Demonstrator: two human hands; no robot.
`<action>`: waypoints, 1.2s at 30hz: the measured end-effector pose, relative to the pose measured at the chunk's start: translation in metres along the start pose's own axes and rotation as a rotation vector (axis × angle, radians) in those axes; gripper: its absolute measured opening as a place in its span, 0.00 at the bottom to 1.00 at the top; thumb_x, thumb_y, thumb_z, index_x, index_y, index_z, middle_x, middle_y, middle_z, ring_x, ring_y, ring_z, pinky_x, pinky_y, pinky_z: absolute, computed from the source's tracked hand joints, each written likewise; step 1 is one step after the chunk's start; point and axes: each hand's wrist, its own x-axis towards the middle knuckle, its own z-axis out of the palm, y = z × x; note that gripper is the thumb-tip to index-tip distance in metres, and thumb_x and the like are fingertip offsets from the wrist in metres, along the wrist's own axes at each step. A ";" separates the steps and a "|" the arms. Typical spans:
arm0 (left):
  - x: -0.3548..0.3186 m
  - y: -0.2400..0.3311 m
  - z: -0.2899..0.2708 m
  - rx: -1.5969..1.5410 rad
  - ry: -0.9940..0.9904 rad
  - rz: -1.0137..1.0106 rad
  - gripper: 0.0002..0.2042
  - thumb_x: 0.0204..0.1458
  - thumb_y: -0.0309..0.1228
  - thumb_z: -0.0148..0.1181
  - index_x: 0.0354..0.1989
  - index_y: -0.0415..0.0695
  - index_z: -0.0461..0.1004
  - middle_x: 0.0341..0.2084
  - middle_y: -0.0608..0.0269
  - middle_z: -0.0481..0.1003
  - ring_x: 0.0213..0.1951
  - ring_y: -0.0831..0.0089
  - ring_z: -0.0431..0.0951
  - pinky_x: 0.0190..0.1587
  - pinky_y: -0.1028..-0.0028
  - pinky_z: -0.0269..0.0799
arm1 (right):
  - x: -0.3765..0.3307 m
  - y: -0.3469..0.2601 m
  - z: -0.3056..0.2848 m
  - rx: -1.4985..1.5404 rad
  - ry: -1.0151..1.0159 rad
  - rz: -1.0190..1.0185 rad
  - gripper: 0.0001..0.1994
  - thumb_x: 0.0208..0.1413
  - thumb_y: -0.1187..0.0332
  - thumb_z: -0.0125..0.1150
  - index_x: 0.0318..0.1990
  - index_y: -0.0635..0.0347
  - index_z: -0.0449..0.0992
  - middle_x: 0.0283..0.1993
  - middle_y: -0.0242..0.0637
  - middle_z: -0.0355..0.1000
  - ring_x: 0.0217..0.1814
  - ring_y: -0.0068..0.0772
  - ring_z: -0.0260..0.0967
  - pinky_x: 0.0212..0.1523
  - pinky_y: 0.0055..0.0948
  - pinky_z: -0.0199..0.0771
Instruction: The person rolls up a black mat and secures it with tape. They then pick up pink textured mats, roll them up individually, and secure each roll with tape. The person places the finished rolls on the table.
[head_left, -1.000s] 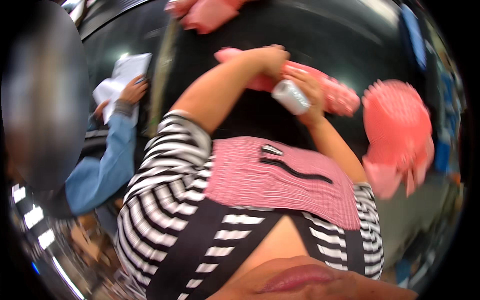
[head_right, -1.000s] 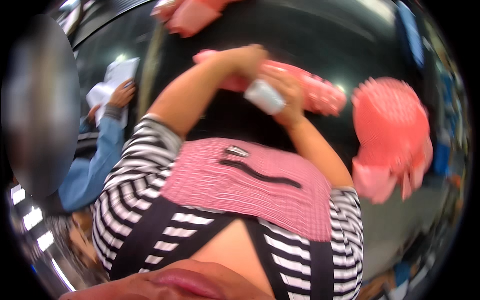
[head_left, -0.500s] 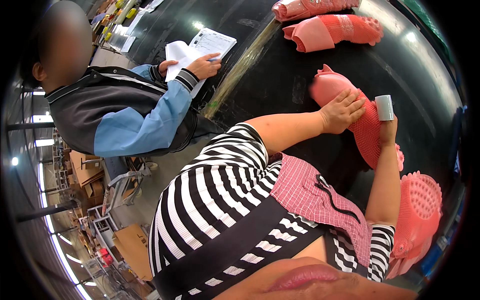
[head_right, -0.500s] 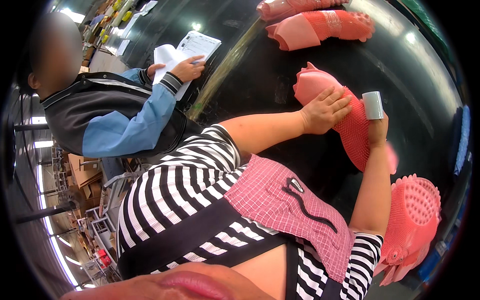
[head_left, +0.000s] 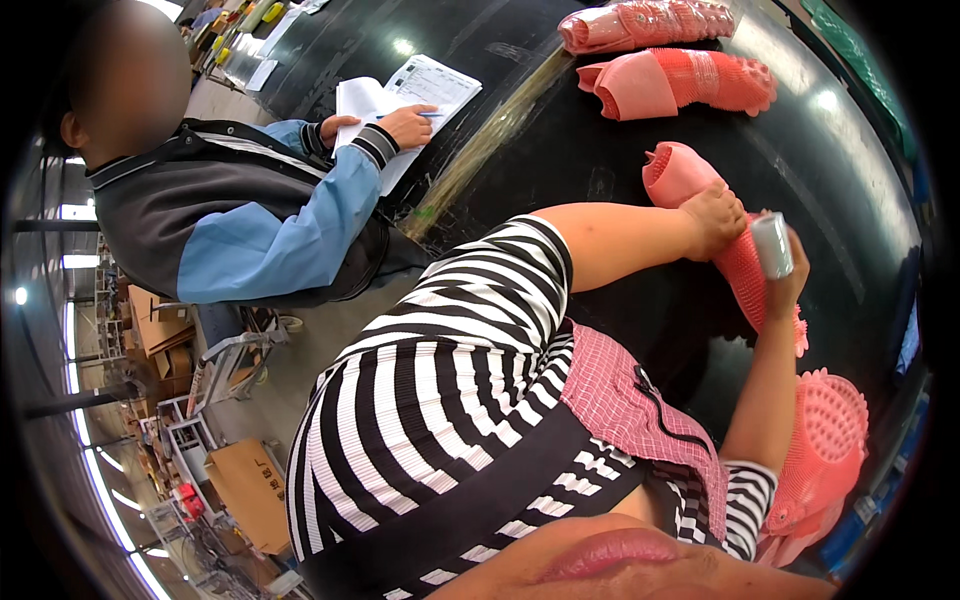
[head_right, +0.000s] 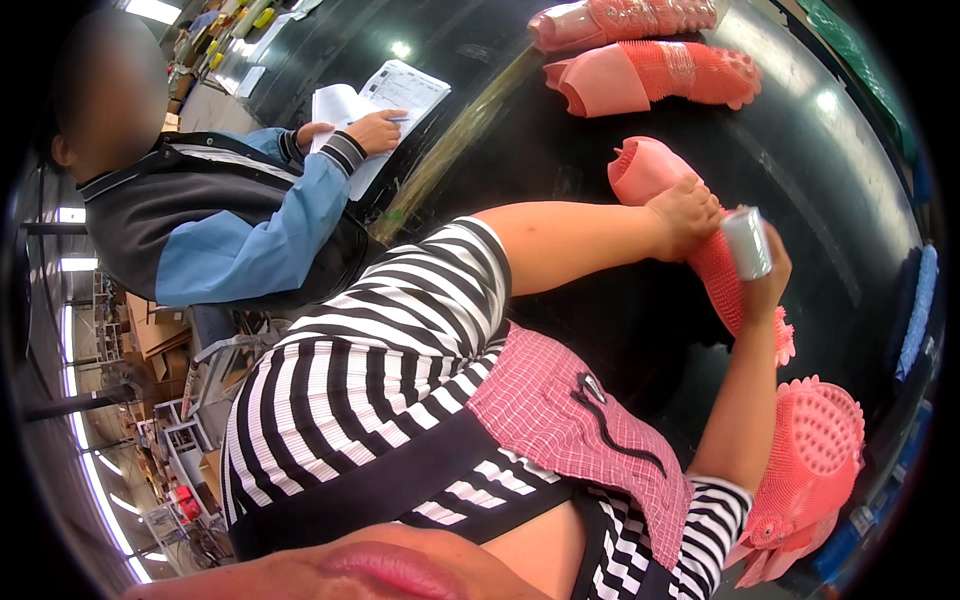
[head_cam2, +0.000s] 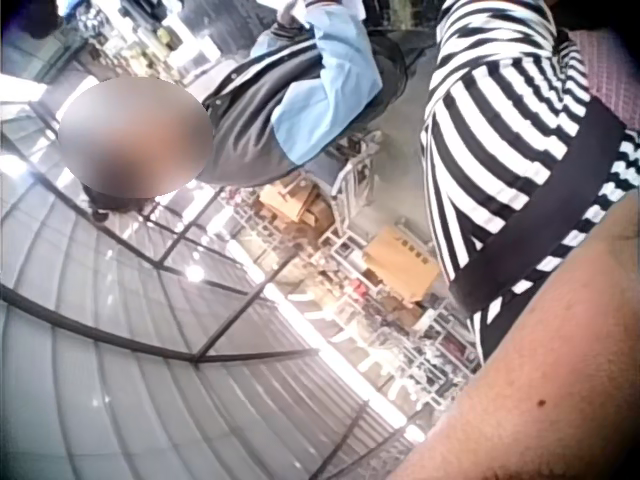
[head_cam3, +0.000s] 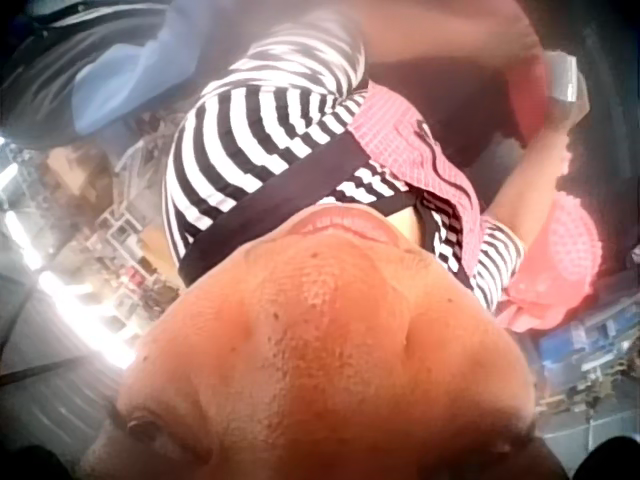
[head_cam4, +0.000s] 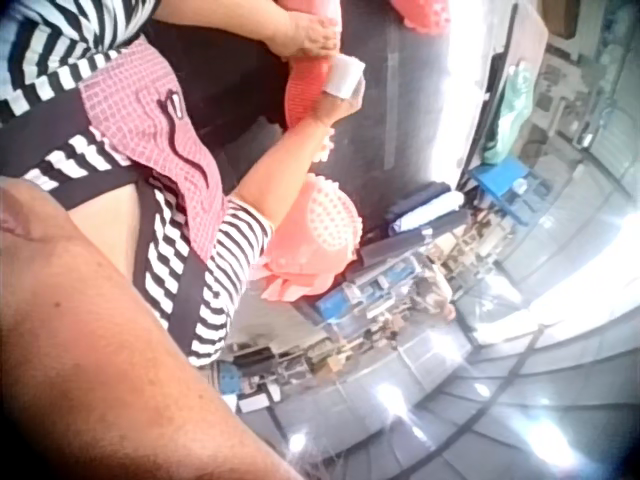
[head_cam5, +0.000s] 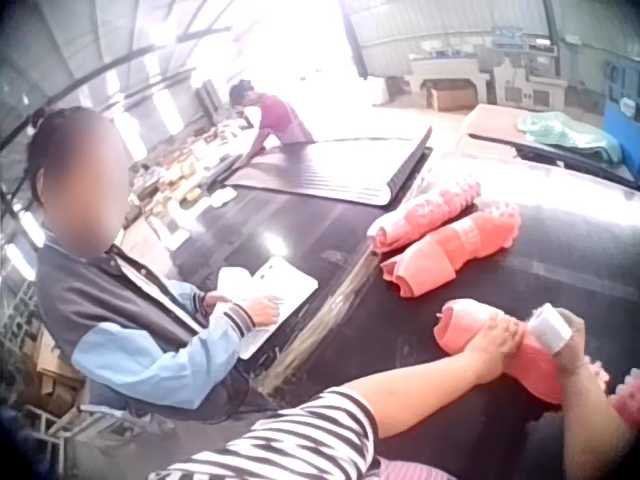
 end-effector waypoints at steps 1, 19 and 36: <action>0.010 0.000 0.000 -0.056 0.009 -0.002 0.32 0.45 0.48 0.71 0.55 0.41 0.75 0.54 0.54 0.77 0.59 0.58 0.73 0.65 0.52 0.57 | -0.018 -0.018 0.009 0.180 0.057 0.125 0.15 0.63 0.74 0.58 0.54 0.68 0.80 0.54 0.41 0.80 0.54 0.31 0.77 0.59 0.30 0.73; 0.078 -0.032 -0.025 -0.240 -0.011 -0.105 0.21 0.52 0.43 0.63 0.54 0.49 0.82 0.54 0.58 0.77 0.59 0.60 0.71 0.63 0.52 0.57 | 0.015 0.073 -0.027 0.421 0.063 0.265 0.23 0.69 0.62 0.48 0.61 0.70 0.76 0.63 0.43 0.75 0.66 0.37 0.71 0.69 0.34 0.65; 0.087 -0.049 0.009 -0.043 0.195 0.096 0.26 0.43 0.48 0.71 0.50 0.50 0.79 0.47 0.60 0.78 0.50 0.58 0.77 0.52 0.57 0.67 | 0.088 0.127 -0.076 0.060 -0.018 0.189 0.21 0.66 0.63 0.52 0.58 0.70 0.78 0.58 0.42 0.78 0.61 0.32 0.74 0.64 0.31 0.70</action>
